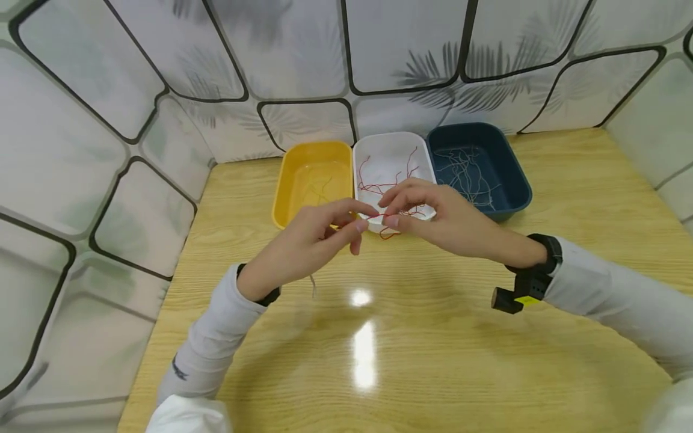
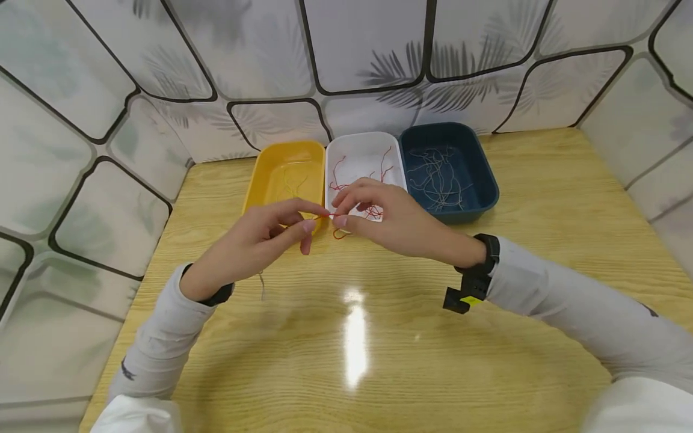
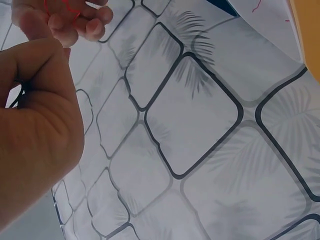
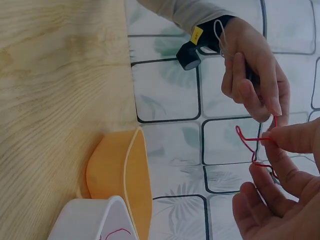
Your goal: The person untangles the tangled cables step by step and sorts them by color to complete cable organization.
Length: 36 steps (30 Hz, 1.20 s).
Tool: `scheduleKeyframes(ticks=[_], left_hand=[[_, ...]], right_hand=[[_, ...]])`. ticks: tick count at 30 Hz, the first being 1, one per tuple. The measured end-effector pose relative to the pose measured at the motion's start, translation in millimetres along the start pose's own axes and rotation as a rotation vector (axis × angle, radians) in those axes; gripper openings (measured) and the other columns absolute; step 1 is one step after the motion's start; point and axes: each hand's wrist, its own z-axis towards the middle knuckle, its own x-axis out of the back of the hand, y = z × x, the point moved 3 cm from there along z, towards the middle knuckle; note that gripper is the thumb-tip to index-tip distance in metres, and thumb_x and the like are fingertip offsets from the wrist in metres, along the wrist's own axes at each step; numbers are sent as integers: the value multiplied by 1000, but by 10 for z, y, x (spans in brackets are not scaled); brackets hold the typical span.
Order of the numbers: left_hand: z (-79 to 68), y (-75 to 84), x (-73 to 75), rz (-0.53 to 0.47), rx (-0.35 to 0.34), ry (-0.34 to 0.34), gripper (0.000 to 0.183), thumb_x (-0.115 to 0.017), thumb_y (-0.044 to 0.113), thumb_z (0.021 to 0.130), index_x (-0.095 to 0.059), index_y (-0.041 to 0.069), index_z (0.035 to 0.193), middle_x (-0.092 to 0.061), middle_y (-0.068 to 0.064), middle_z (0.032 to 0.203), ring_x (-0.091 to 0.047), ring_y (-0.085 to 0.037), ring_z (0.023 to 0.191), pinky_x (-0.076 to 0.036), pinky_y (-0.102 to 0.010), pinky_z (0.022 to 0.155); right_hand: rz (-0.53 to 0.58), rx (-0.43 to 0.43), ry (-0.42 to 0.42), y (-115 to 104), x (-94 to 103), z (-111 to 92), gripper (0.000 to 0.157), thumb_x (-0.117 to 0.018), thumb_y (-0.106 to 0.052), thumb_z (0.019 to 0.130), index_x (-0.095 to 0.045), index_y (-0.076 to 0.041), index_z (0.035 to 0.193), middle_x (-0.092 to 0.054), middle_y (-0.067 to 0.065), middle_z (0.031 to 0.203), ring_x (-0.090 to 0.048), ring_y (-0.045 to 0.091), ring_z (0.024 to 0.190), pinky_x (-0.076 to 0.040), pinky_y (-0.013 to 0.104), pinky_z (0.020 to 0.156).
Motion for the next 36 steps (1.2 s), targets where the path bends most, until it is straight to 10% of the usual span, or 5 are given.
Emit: scheduleKeyframes(ticks=[14, 22, 29, 36], left_hand=[[-76, -86, 9, 47, 43, -47, 22, -44, 39, 96, -62, 27, 94, -58, 11, 73, -36, -10, 47, -33, -29, 45], [-87, -78, 10, 62, 90, -73, 23, -46, 42, 95, -63, 29, 91, -61, 14, 79, -37, -9, 47, -36, -29, 48], [-71, -79, 55, 30, 98, -65, 27, -48, 40, 94, -64, 20, 85, -61, 6, 79, -55, -8, 69, -46, -28, 60], [-77, -110, 106, 88, 114, -94, 20, -49, 37, 94, -62, 23, 88, -59, 7, 79, -47, -9, 54, -41, -28, 51]], right_hand=[[-280, 334, 328, -36, 82, -131, 12, -66, -6, 81, -67, -14, 90, -39, 4, 93, -37, 12, 83, -30, 27, 68], [-194, 292, 223, -14, 47, -181, 17, -56, -4, 89, -59, -15, 101, -59, -9, 91, -50, 3, 76, -39, 22, 62], [-156, 167, 118, 62, 57, -191, 14, -48, -14, 95, -57, -22, 104, -50, -10, 71, -46, 6, 59, -35, 25, 52], [-200, -13, -68, 123, 189, -201, 13, -48, -30, 96, -58, -26, 103, -51, -7, 67, -45, 9, 54, -36, 27, 49]])
